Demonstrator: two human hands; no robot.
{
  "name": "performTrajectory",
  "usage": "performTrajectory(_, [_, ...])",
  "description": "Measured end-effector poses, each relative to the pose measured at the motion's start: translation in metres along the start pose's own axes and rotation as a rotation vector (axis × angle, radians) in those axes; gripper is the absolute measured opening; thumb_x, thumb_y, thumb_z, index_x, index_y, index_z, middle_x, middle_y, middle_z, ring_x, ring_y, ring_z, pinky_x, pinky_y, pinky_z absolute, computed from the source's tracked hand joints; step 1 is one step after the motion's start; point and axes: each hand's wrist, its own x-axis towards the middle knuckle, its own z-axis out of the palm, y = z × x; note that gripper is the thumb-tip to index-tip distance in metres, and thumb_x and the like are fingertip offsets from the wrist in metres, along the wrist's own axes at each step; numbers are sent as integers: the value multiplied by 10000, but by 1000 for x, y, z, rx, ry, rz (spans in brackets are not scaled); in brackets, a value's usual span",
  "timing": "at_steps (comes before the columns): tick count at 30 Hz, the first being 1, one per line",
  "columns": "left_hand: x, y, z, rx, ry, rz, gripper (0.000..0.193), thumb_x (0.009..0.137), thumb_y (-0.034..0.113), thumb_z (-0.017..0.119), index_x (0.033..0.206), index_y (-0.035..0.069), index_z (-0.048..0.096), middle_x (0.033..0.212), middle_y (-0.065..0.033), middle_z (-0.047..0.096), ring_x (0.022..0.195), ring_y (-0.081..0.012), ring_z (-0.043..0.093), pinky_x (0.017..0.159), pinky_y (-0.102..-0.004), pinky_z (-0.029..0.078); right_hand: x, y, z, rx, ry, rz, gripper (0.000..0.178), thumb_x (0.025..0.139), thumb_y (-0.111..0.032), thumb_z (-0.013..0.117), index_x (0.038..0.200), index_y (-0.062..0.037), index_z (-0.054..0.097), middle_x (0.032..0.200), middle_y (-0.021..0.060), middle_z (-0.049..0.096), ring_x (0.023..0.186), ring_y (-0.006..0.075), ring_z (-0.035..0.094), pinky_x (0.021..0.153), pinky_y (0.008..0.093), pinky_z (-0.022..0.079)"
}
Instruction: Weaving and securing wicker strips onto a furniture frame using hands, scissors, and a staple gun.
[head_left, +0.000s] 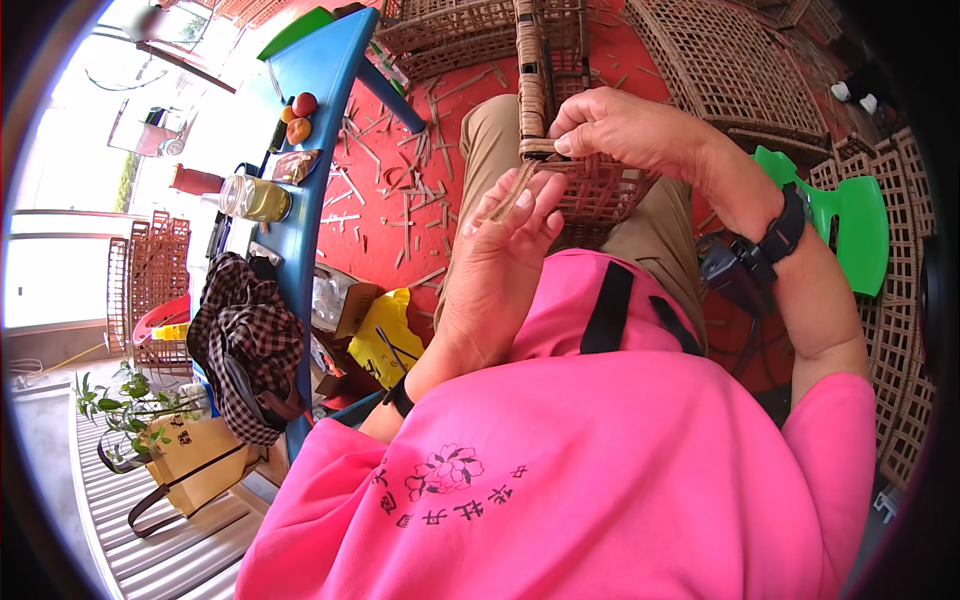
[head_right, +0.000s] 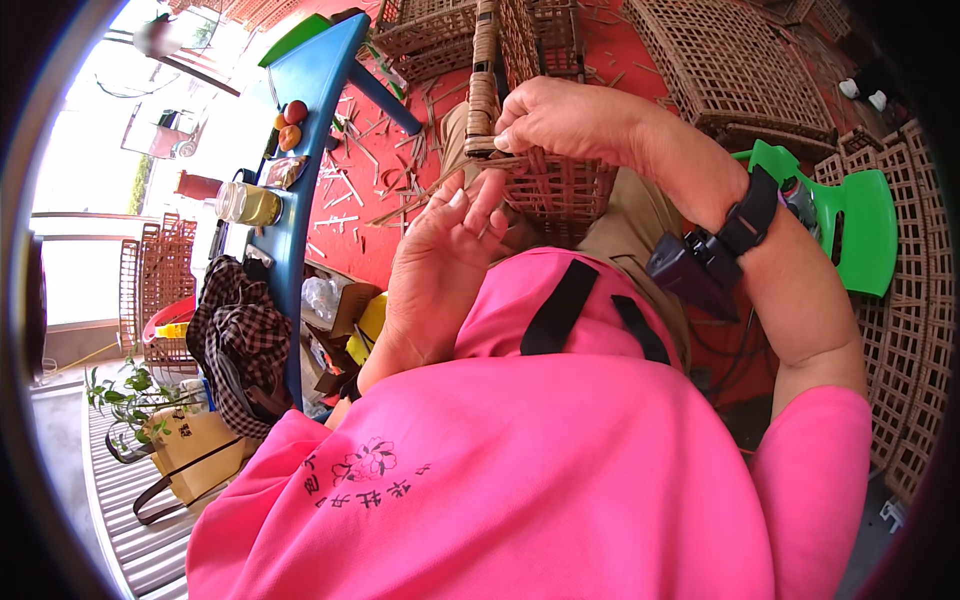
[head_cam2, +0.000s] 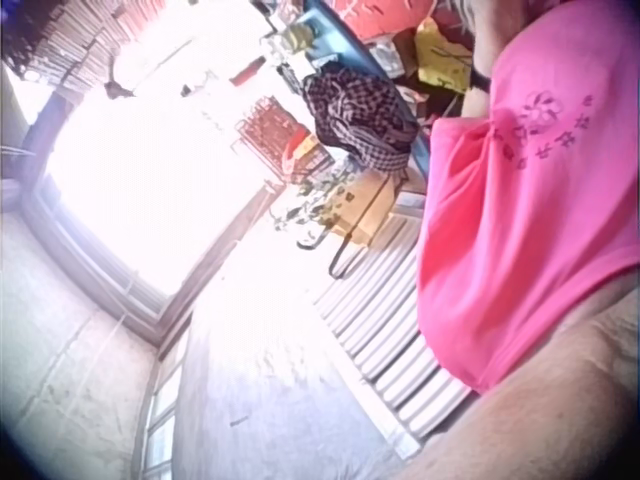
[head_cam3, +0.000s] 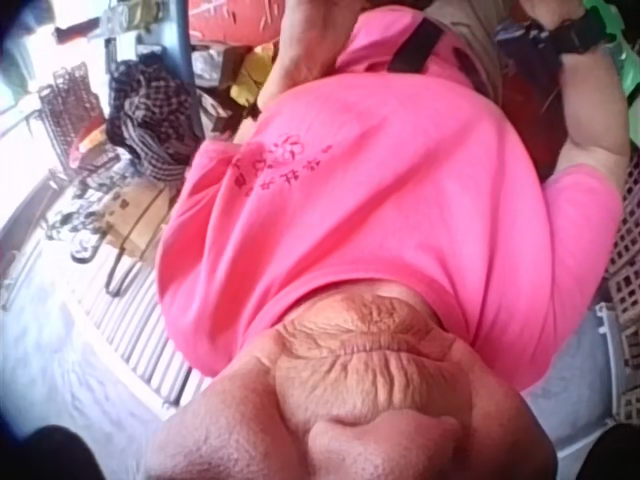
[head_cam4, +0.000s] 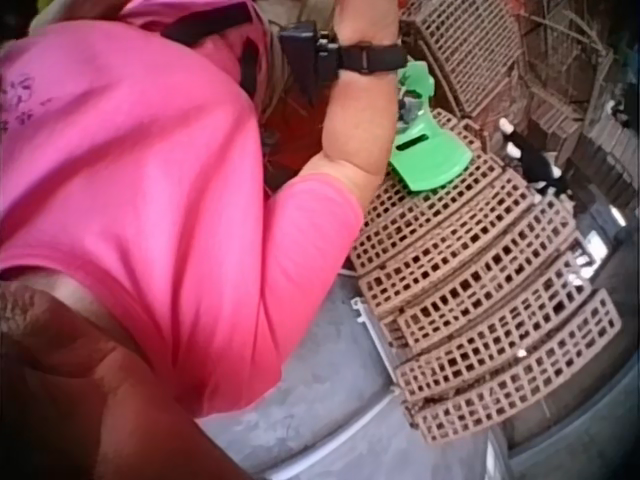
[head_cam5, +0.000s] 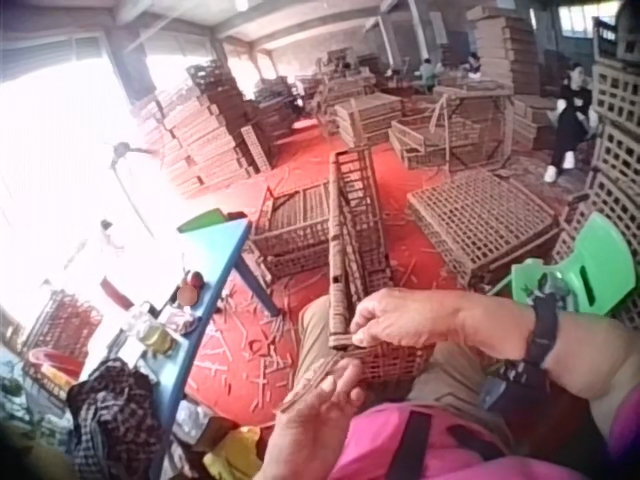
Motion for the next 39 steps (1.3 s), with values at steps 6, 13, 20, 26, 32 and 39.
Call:
performTrajectory(6, [17,1,-17,-264,-5,-170,316,988,169,614,1270,54,527,1222,-103,674,1174,-235,637,938,-354,501,5,1,-7,98,-49,26,252,913,-107,648,1126,28,660,1002,47,678,926,118,611,847,270,489])
performTrajectory(13, [27,29,-19,456,79,59,219,1006,192,605,1141,23,630,987,-89,704,903,-153,691,765,-272,538,7,1,-5,144,-43,15,267,884,-87,649,1121,36,656,1006,56,682,917,114,615,845,261,492])
performTrajectory(20, [54,56,14,1150,-122,368,283,905,243,742,1061,6,738,865,-19,694,768,-106,647,727,-234,497,8,4,-5,146,-26,15,266,885,-88,659,1123,31,658,983,47,688,877,103,624,818,245,499])
performTrajectory(26, [51,49,30,1938,-247,811,175,749,177,791,897,101,738,822,-58,614,769,-258,639,681,-386,483,6,7,-3,250,-26,33,195,858,-84,694,1029,8,710,960,60,712,907,119,639,798,260,495])
performTrajectory(32, [50,43,20,1835,-372,1127,114,780,122,728,880,103,679,860,-44,610,834,-277,602,748,-391,449,10,20,-3,208,50,-51,179,919,-180,670,959,-11,714,871,2,672,816,96,591,779,266,473])
performTrajectory(39, [64,49,17,1784,-493,1285,155,763,124,758,886,89,670,852,-46,600,867,-280,599,890,-453,426,3,13,-3,263,118,-48,241,969,-185,611,1074,12,702,993,22,688,941,88,610,865,265,490])
